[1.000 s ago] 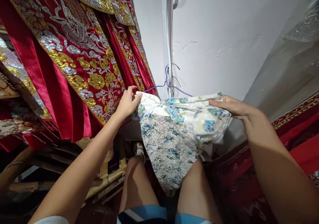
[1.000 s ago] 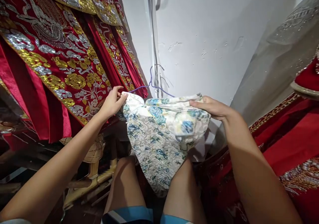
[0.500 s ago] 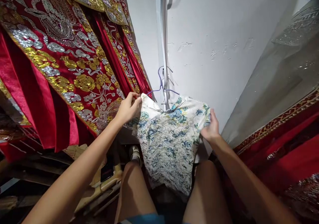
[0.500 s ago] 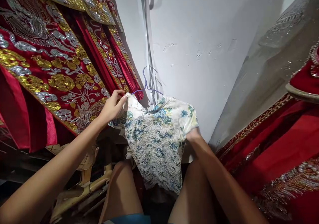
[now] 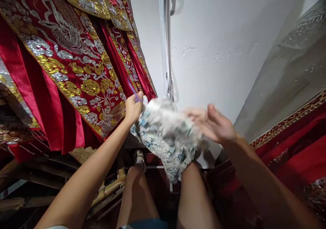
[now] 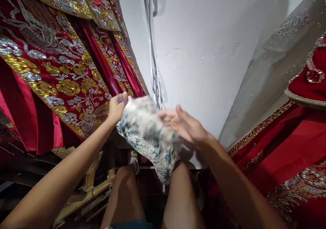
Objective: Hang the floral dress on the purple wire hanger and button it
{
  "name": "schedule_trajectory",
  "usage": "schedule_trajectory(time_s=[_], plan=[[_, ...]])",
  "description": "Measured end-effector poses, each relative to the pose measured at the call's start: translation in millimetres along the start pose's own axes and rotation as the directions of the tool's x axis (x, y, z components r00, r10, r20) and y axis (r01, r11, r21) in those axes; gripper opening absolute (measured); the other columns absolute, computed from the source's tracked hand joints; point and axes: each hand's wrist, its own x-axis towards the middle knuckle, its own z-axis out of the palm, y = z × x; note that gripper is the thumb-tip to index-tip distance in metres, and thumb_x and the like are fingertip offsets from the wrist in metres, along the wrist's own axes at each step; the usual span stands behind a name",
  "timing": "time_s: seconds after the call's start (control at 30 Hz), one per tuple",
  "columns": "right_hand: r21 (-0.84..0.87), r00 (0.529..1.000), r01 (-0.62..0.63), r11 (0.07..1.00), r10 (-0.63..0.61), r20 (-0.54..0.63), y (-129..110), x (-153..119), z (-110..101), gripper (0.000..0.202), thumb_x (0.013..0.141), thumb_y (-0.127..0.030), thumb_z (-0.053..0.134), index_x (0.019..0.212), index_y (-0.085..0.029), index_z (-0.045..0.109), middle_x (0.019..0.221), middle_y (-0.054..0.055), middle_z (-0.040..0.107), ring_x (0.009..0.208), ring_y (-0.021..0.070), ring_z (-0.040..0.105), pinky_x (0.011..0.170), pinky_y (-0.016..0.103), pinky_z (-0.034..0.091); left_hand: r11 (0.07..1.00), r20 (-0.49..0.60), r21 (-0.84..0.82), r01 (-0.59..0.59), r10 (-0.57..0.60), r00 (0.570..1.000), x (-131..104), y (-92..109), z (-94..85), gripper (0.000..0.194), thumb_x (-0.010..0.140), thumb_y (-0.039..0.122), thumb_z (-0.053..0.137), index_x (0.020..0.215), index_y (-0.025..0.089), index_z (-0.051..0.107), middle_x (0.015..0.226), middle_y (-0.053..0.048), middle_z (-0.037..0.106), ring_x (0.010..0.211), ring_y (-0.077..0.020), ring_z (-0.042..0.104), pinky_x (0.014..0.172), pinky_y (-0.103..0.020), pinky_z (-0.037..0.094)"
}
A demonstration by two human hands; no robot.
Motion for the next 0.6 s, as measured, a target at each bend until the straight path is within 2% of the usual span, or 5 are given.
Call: schedule_trajectory(time_s=[0.1, 0.2, 0.33, 0.47, 0.6], plan=[[-0.13, 0.923, -0.102, 0.986, 0.142, 0.358, 4, -19, 11, 0.058, 0.09, -0.07, 0.051, 0.109, -0.021, 0.075, 0.114, 0.011, 0.073, 0.113, 0.029, 0.066, 0.097, 0.042, 0.053, 0.971, -0.033, -0.214, 0.109, -0.119, 0.992, -19, -2, 3.2, 0.06, 0.098, 0.061, 0.036, 0.054, 0.021, 0.044, 0.047, 0.002, 0.038, 0.046, -0.0117, 0.035, 0.049, -0.026, 0.025], [-0.346, 0.979, -0.099, 0.933, 0.154, 0.133, 25, -19, 11, 0.044, 0.092, -0.05, 0.061, 0.129, -0.027, 0.065, 0.137, 0.008, 0.063, 0.128, 0.0287, 0.057, 0.108, 0.044, 0.045, 0.899, 0.099, -0.382, 0.215, -0.191, 0.977, -33, 13, 4.6, 0.073, 0.1, 0.065, 0.016, 0.051, 0.019, 0.046, 0.045, 0.001, 0.038, 0.042, -0.0109, 0.036, 0.047, -0.024, 0.03], [-0.414, 0.99, -0.138, 0.9, 0.121, -0.068, 57, -11, 13, 0.057, 0.089, -0.049, 0.066, 0.14, -0.026, 0.055, 0.148, 0.009, 0.053, 0.137, 0.0317, 0.048, 0.11, 0.045, 0.042, 0.429, 0.554, -0.692, 0.581, -0.201, 0.808, -41, 52, 6.5, 0.077, 0.102, 0.058, 0.009, 0.052, 0.016, 0.05, 0.044, 0.001, 0.037, 0.037, -0.0086, 0.032, 0.045, -0.022, 0.034], [-0.046, 0.945, -0.323, 0.945, 0.32, -0.06, 69, -23, 15, 0.046, 0.087, -0.057, 0.065, 0.108, -0.017, 0.072, 0.104, 0.009, 0.076, 0.097, 0.0282, 0.071, 0.083, 0.034, 0.056, 0.244, 0.709, -0.669, 0.702, -0.076, 0.701, -51, 79, 4.5, 0.055, 0.102, 0.05, 0.037, 0.074, 0.013, 0.067, 0.07, -0.007, 0.065, 0.059, -0.0125, 0.061, 0.063, -0.025, 0.051], [0.318, 0.863, -0.313, 0.895, 0.408, -0.299, 62, -45, -8, 0.036, 0.074, -0.051, 0.08, 0.088, -0.019, 0.074, 0.08, 0.006, 0.077, 0.074, 0.0246, 0.074, 0.063, 0.029, 0.058, 0.235, 0.775, -0.605, 0.76, -0.044, 0.63, -71, 55, -5.1, 0.033, 0.09, 0.035, 0.061, 0.116, 0.016, 0.068, 0.12, -0.012, 0.071, 0.114, -0.0256, 0.066, 0.104, -0.039, 0.047]])
